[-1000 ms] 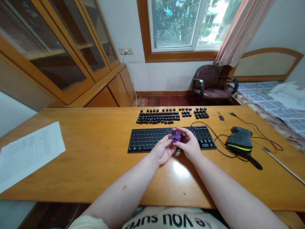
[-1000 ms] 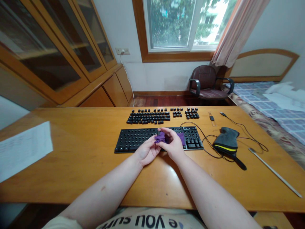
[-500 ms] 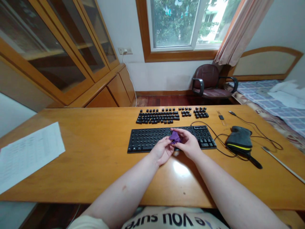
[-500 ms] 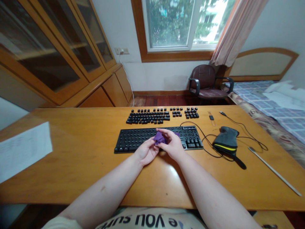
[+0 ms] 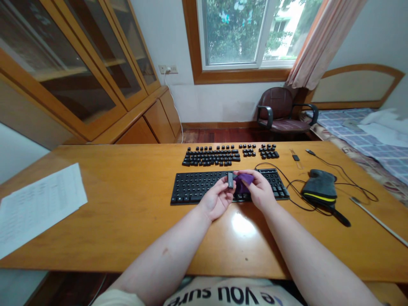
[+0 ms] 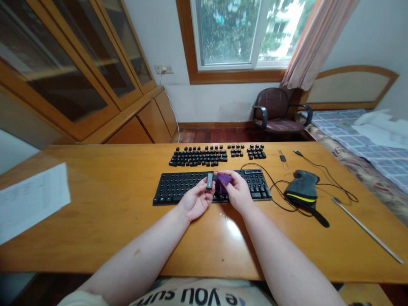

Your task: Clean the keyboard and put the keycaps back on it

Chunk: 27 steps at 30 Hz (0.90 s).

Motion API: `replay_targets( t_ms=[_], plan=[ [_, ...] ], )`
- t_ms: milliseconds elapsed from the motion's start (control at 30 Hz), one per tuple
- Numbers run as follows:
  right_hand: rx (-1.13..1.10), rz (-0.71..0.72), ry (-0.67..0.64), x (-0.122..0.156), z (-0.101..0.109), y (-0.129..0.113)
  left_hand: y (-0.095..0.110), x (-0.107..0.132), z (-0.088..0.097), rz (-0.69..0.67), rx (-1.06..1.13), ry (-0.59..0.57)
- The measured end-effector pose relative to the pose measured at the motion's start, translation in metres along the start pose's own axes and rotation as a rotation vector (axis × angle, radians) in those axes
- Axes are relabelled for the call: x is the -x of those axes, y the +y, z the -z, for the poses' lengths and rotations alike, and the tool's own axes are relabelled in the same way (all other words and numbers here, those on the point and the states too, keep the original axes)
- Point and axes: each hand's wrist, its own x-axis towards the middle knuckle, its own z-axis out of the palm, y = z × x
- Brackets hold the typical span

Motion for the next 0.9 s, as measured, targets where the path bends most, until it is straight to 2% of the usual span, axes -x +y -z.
replay_targets(
  t_ms=[167, 233, 300, 400, 467, 600, 733, 800, 867, 900],
  plan=[
    [-0.137, 0.080, 0.388, -0.007, 0.012, -0.009, 0.006, -0.001, -0.001, -0.012, 0.044, 0.015],
    [-0.065, 0.143, 0.504, -0.011, 0.025, -0.024, 0.007, -0.002, -0.001, -0.020, 0.045, 0.023],
    [0.150, 0.186, 0.561, -0.014, 0.044, -0.041, 0.006, -0.003, 0.000, -0.044, 0.018, 0.052],
    [0.536, 0.098, 0.495, -0.017, 0.073, -0.059, 0.005, -0.004, -0.001, -0.090, -0.059, 0.096],
    [0.752, 0.041, 0.430, -0.018, 0.088, -0.060, 0.004, -0.004, -0.001, -0.115, -0.102, 0.104],
    [1.166, -0.061, 0.344, -0.017, 0.109, -0.039, 0.002, -0.004, -0.002, -0.153, -0.178, 0.114],
    [1.506, -0.173, 0.253, -0.016, 0.119, -0.012, 0.000, -0.004, -0.002, -0.176, -0.276, 0.115],
    [1.544, -0.083, 0.243, -0.015, 0.115, -0.009, -0.001, -0.004, -0.002, -0.190, -0.315, 0.121],
    [1.458, 0.124, 0.194, -0.012, 0.103, -0.012, -0.002, -0.004, -0.002, -0.207, -0.352, 0.140],
    [1.370, 0.230, 0.126, -0.010, 0.094, -0.016, -0.002, -0.004, -0.002, -0.210, -0.373, 0.148]
  ],
)
